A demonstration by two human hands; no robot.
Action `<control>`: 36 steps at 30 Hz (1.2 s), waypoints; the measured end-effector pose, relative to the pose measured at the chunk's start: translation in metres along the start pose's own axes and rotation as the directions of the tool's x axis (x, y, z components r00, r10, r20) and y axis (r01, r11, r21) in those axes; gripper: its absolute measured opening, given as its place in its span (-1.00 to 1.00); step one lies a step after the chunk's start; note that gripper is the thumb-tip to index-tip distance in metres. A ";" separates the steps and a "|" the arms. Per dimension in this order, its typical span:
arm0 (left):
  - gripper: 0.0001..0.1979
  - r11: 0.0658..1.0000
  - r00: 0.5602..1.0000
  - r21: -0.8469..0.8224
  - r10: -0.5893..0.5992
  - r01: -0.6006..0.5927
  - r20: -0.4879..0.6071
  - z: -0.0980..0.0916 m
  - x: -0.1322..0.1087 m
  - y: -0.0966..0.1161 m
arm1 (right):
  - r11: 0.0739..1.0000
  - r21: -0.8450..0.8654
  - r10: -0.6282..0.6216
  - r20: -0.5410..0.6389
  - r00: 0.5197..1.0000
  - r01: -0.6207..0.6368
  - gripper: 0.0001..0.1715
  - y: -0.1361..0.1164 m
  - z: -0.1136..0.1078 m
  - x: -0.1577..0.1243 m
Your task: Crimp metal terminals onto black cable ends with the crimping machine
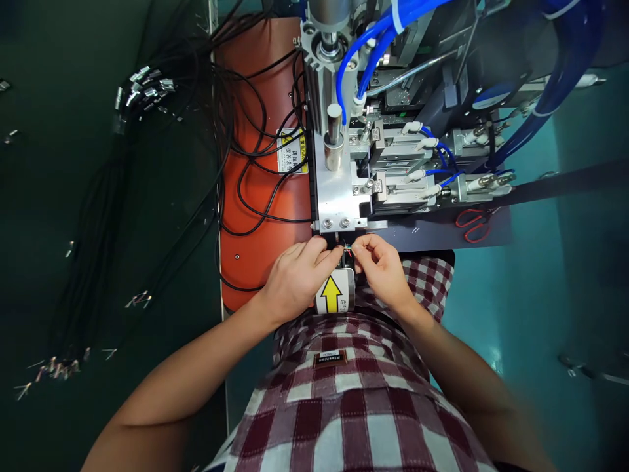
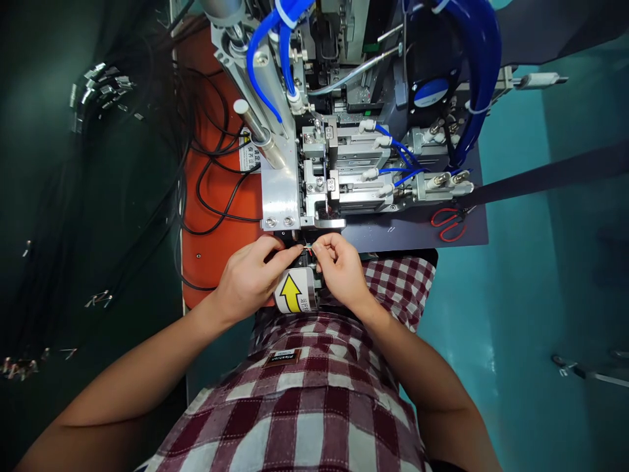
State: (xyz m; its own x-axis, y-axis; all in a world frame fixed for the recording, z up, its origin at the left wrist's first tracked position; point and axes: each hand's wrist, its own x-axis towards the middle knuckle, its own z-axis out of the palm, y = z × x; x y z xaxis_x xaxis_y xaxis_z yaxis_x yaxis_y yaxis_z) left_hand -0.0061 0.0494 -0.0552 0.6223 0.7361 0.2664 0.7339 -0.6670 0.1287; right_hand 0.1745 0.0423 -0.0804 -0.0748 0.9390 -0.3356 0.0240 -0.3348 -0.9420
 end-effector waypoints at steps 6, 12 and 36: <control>-0.77 1.000 0.999 0.009 0.027 -0.027 -0.017 -0.002 0.002 0.000 | 0.996 -0.014 0.088 -0.024 0.996 -0.088 -0.72 -0.004 0.003 -0.001; -0.76 0.999 0.999 -0.015 0.042 -0.042 0.004 -0.004 0.004 -0.001 | 0.998 -0.040 0.052 -0.060 0.997 -0.055 -0.76 -0.002 0.000 -0.003; -0.72 0.998 0.999 -0.044 0.037 -0.037 -0.006 0.001 0.001 -0.002 | 0.969 -0.240 -0.103 -0.171 0.980 0.060 -0.80 -0.005 -0.001 -0.003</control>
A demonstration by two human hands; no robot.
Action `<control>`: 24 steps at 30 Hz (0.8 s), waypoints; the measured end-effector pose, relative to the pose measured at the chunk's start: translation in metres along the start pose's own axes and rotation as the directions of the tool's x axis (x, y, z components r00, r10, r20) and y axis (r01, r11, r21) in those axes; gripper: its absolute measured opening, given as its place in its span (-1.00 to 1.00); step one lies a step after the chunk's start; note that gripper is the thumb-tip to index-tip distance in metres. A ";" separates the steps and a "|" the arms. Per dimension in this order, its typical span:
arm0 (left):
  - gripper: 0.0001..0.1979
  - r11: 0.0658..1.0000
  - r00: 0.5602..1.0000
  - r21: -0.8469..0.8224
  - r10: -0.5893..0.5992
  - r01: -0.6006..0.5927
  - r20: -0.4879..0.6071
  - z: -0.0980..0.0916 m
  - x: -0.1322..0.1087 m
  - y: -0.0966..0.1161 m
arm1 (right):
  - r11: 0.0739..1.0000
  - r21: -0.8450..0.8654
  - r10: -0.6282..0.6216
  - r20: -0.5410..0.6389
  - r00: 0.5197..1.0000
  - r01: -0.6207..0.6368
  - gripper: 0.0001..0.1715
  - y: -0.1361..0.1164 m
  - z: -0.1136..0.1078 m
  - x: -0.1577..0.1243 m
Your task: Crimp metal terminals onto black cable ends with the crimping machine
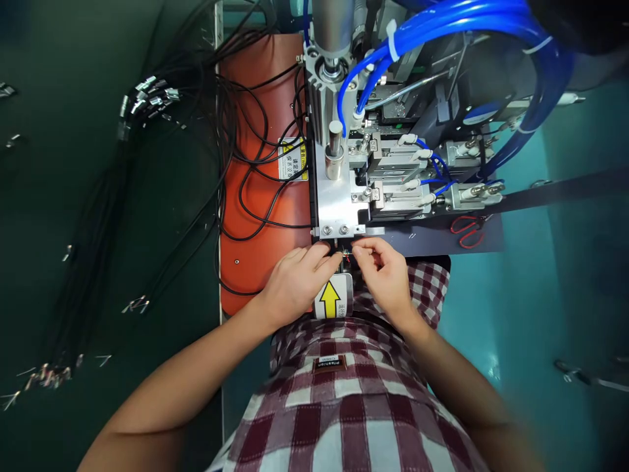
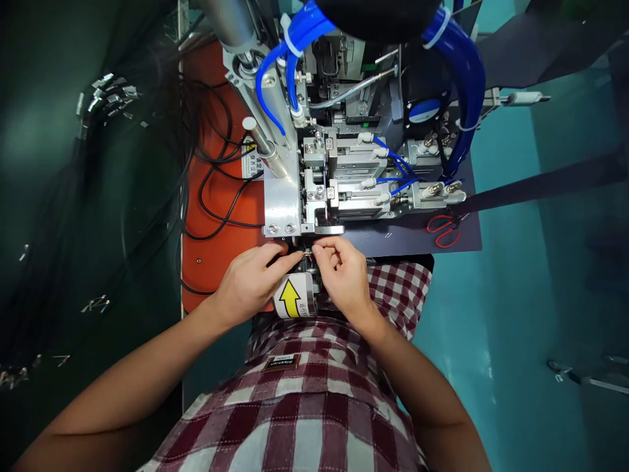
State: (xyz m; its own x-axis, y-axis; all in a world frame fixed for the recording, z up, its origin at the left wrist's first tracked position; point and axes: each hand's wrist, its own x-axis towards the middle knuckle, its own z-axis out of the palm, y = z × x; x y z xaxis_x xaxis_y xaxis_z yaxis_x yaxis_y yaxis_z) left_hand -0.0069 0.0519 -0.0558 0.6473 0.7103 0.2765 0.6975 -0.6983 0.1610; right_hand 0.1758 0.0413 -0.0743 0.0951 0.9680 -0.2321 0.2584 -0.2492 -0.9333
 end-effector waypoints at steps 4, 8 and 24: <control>-0.72 1.000 1.000 0.005 -0.006 0.006 0.019 0.001 0.000 0.000 | 0.986 -0.136 -0.093 0.010 0.996 0.093 -0.82 -0.005 0.008 0.000; -0.72 1.000 1.000 0.002 -0.005 0.005 0.014 0.002 -0.001 0.000 | 0.986 -0.128 -0.106 0.004 0.994 0.105 -0.83 -0.003 0.014 0.002; -0.73 0.999 0.999 -0.050 0.014 -0.016 -0.034 0.003 -0.003 -0.002 | 0.941 -0.129 -0.321 -0.046 0.946 0.313 -0.92 0.014 0.013 0.002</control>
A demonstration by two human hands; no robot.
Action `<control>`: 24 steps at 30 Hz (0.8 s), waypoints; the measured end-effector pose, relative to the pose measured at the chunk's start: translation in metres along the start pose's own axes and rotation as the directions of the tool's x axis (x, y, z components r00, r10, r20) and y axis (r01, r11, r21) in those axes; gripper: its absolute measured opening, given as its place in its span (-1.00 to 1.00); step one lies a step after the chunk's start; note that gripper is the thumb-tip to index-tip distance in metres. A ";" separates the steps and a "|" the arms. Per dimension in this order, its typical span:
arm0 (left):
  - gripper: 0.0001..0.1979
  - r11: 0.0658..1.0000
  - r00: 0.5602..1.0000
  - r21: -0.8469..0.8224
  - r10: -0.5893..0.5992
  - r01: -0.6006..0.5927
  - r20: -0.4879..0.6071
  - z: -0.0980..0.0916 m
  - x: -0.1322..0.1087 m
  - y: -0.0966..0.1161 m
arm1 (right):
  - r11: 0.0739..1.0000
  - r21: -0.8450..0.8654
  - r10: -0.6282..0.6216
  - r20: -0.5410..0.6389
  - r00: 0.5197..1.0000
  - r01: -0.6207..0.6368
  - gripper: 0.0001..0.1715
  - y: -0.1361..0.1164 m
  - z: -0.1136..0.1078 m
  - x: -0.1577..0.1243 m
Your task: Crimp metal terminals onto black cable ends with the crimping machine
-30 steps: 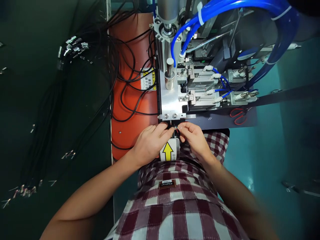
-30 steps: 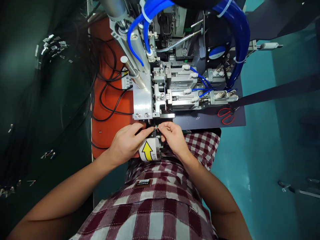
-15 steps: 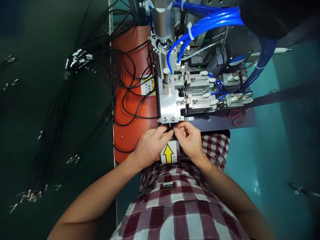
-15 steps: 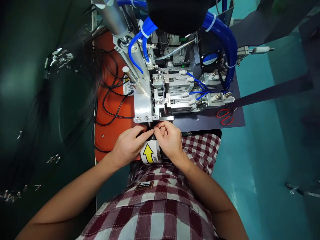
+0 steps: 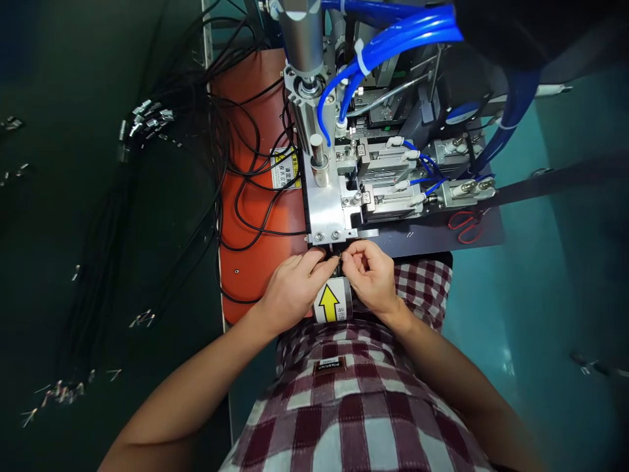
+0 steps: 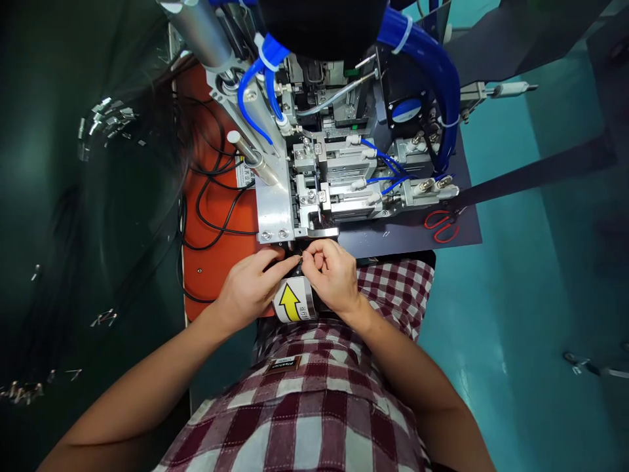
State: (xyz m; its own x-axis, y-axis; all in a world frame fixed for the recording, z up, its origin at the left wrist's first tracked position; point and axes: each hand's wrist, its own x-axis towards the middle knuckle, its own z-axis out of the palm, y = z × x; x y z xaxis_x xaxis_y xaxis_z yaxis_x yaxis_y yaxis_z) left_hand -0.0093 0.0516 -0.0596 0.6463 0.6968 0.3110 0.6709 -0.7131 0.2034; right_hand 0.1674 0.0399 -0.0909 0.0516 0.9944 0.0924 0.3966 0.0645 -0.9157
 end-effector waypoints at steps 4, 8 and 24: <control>-0.72 1.000 1.000 -0.012 0.004 -0.004 0.014 -0.001 0.000 0.000 | 0.977 0.131 0.174 -0.052 0.983 -0.166 -0.89 -0.001 -0.003 -0.002; -0.73 1.000 1.000 -0.013 0.001 -0.001 0.021 0.000 0.000 0.000 | 0.974 0.093 0.204 0.036 0.978 -0.206 -0.87 -0.010 -0.005 -0.001; -0.72 1.000 0.999 -0.028 0.002 -0.001 0.034 0.000 -0.001 -0.001 | 0.994 0.051 0.098 0.035 0.995 -0.099 -0.92 -0.006 0.001 -0.002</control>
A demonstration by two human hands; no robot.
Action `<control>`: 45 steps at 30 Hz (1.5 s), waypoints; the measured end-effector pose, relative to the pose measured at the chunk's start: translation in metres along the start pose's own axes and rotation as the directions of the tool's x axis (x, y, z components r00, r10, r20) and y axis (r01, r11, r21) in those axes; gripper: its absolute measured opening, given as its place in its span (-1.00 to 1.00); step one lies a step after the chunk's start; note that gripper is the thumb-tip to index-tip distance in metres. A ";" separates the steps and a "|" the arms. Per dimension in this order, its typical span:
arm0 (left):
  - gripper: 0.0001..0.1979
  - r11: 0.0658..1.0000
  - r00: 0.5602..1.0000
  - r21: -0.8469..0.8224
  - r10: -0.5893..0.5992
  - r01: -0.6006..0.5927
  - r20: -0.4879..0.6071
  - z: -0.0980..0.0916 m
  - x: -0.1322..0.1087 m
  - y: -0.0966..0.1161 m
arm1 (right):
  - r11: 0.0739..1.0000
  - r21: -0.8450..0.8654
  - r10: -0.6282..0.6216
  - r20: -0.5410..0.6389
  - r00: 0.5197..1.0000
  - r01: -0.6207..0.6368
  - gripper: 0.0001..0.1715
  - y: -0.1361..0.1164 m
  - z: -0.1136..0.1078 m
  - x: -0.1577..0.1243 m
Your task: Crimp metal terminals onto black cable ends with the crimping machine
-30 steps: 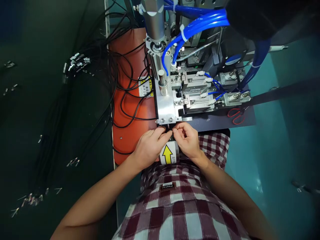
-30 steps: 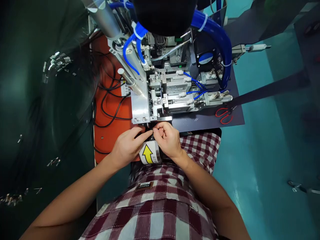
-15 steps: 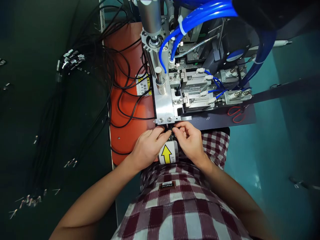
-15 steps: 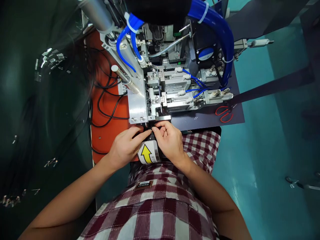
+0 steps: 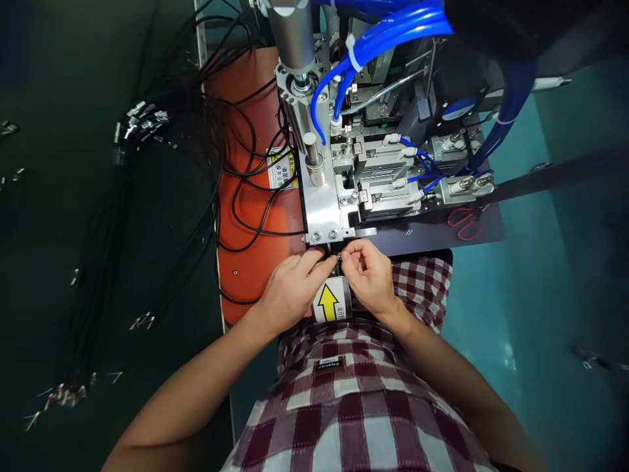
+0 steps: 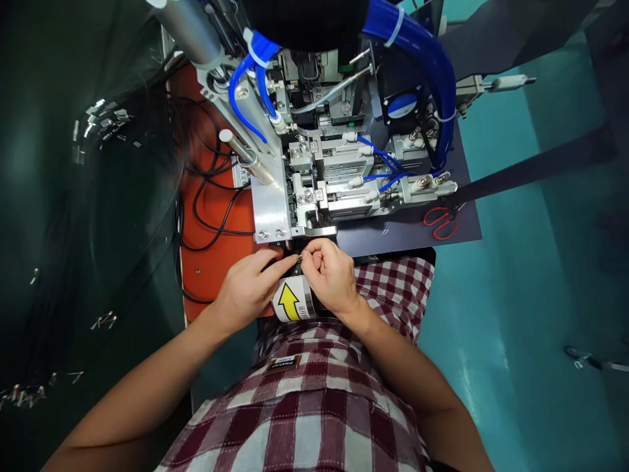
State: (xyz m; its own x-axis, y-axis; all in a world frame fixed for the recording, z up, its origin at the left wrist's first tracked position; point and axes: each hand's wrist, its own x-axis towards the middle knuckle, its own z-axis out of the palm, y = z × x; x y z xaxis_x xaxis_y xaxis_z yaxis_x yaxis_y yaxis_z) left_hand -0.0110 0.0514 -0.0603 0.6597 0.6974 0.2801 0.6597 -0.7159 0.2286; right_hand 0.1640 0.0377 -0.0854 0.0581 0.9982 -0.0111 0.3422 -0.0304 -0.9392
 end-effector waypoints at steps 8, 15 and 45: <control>-0.71 1.000 1.000 0.007 0.010 -0.010 0.019 0.001 0.000 0.000 | 0.852 0.411 0.339 0.041 0.940 -0.325 -0.87 -0.001 0.009 -0.001; -0.65 0.985 0.980 0.152 -0.106 0.081 0.166 -0.020 0.004 0.015 | 0.642 0.553 0.502 0.219 0.836 -0.531 -0.73 0.001 0.000 0.003; -0.66 0.979 0.978 -0.073 -0.185 0.192 0.095 -0.004 0.001 0.023 | 0.974 -0.227 -0.011 0.028 1.000 0.017 -0.81 -0.023 -0.012 -0.008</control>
State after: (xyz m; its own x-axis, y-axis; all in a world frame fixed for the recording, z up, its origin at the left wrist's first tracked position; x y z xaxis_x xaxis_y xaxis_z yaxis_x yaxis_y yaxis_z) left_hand 0.0032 0.0353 -0.0512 0.5574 0.8179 0.1430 0.7461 -0.5690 0.3457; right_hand 0.1668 0.0295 -0.0596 0.0280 0.9996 -0.0100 0.5474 -0.0237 -0.8366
